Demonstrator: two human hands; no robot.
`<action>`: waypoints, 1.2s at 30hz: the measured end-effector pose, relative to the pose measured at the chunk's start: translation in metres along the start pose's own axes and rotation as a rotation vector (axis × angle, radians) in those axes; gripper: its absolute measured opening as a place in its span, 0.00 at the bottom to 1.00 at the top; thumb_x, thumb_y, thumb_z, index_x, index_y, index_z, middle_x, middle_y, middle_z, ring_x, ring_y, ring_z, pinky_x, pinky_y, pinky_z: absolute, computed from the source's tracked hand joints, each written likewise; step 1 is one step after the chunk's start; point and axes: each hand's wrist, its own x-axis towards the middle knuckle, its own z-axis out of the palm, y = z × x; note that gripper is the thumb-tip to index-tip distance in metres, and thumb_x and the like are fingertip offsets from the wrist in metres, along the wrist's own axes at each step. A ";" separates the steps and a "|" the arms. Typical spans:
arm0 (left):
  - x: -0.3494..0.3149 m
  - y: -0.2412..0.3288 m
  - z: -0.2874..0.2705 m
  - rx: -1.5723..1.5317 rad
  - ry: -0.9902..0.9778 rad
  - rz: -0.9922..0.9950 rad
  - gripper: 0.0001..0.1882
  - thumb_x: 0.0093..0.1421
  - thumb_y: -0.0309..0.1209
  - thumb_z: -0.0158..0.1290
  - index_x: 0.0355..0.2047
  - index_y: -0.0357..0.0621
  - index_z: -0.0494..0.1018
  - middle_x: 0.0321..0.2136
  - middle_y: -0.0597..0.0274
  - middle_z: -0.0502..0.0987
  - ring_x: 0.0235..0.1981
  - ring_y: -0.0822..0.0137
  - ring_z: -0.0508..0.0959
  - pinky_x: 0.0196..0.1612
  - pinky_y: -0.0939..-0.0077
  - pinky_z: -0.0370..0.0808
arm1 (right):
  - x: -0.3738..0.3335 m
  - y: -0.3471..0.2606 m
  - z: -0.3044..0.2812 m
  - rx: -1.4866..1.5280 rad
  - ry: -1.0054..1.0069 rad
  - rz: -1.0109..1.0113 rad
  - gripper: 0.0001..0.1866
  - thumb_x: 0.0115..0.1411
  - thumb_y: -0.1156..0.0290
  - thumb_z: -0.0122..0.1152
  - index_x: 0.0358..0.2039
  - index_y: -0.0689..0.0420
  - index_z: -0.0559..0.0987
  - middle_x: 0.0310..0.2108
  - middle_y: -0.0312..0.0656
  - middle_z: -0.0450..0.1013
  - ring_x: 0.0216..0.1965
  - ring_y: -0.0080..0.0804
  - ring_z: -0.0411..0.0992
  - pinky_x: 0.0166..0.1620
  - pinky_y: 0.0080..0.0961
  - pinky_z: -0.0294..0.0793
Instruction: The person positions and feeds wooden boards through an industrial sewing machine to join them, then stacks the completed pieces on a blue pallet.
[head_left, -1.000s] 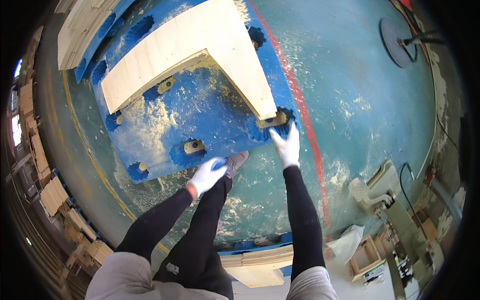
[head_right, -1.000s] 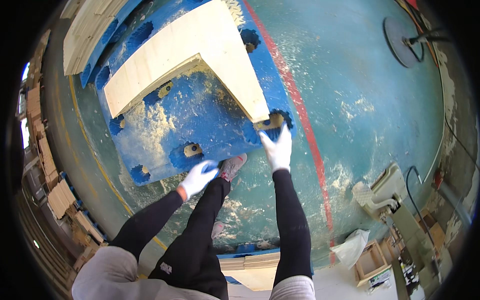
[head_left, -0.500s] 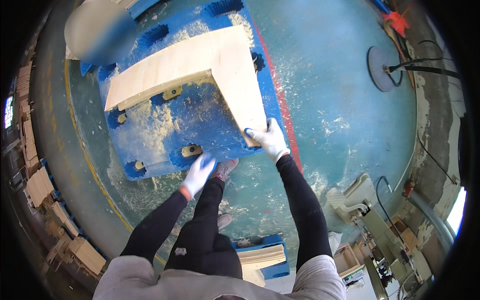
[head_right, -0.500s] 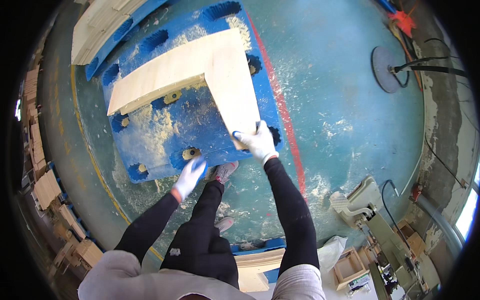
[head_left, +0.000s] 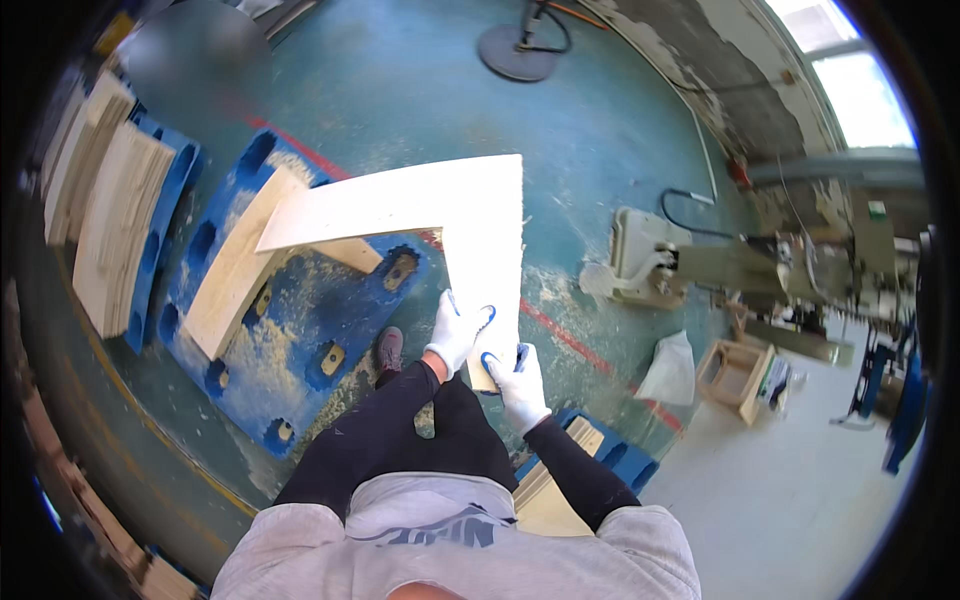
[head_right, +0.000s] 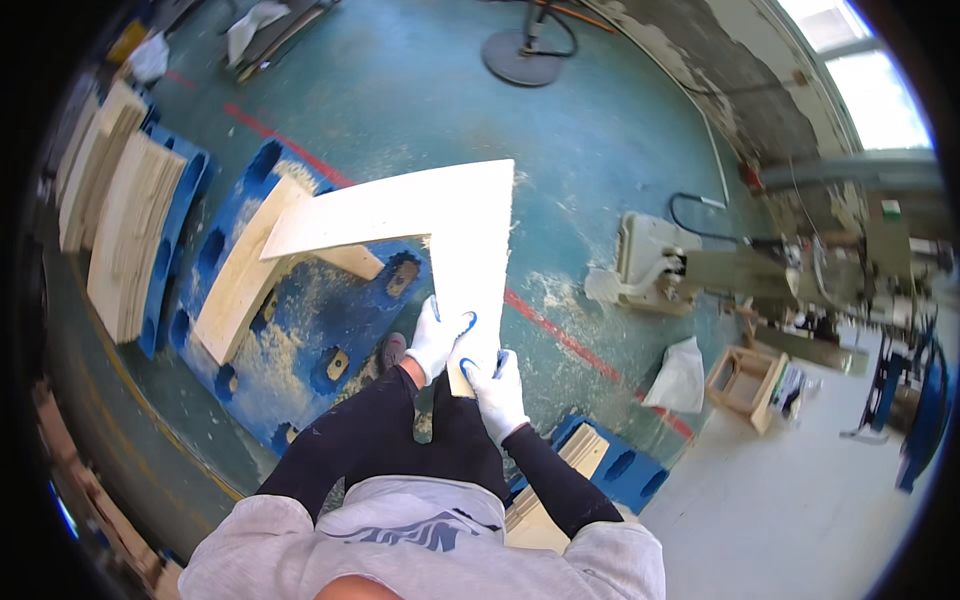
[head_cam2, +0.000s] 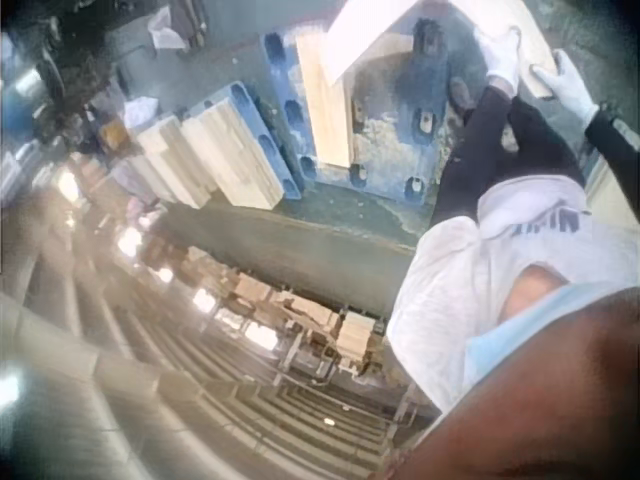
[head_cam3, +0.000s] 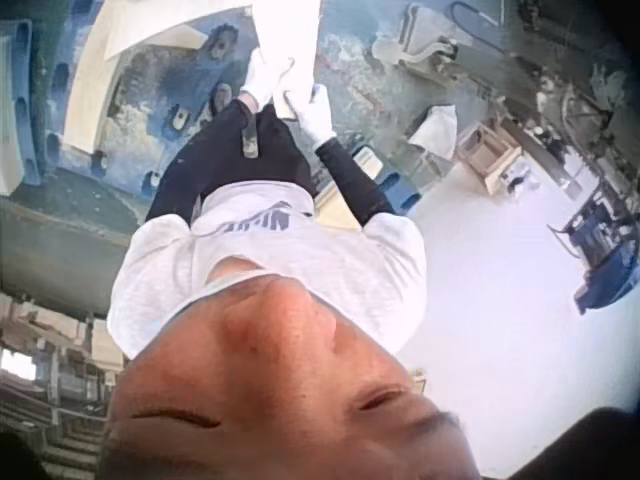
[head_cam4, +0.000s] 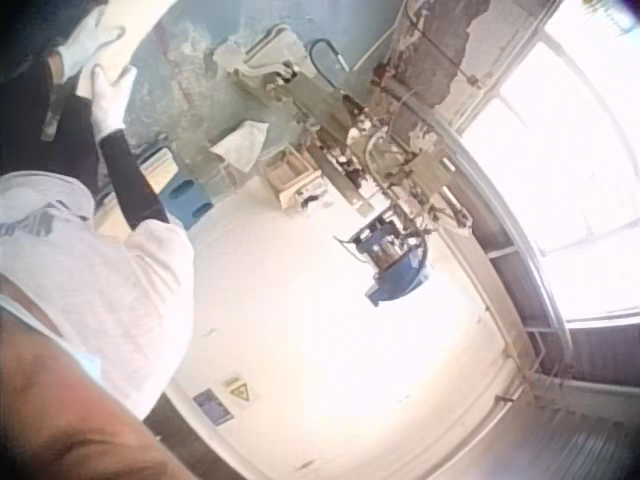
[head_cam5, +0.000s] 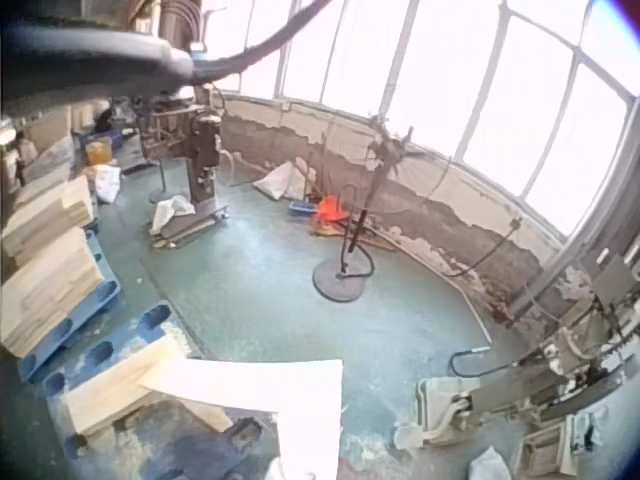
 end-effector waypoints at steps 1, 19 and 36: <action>-0.009 0.005 0.027 0.000 -0.079 -0.019 0.27 0.57 0.26 0.64 0.53 0.35 0.64 0.48 0.56 0.75 0.50 0.67 0.75 0.53 0.72 0.74 | -0.015 -0.004 -0.021 0.112 0.043 0.007 0.19 0.60 0.72 0.69 0.45 0.60 0.68 0.41 0.41 0.72 0.41 0.23 0.72 0.42 0.24 0.76; -0.148 -0.067 0.343 0.215 -1.351 -0.832 0.19 0.63 0.24 0.58 0.54 0.34 0.69 0.46 0.58 0.79 0.45 0.69 0.79 0.52 0.72 0.76 | -0.203 0.005 -0.207 0.122 1.234 0.078 0.26 0.58 0.59 0.68 0.45 0.61 0.66 0.34 0.55 0.77 0.35 0.46 0.79 0.38 0.38 0.76; -0.033 -0.045 0.547 1.152 -2.519 1.951 0.47 0.49 0.37 0.65 0.69 0.50 0.57 0.69 0.51 0.56 0.72 0.52 0.54 0.72 0.54 0.50 | -0.182 0.023 -0.110 -0.247 1.182 0.609 0.20 0.62 0.56 0.61 0.48 0.51 0.69 0.33 0.51 0.78 0.34 0.54 0.77 0.36 0.47 0.75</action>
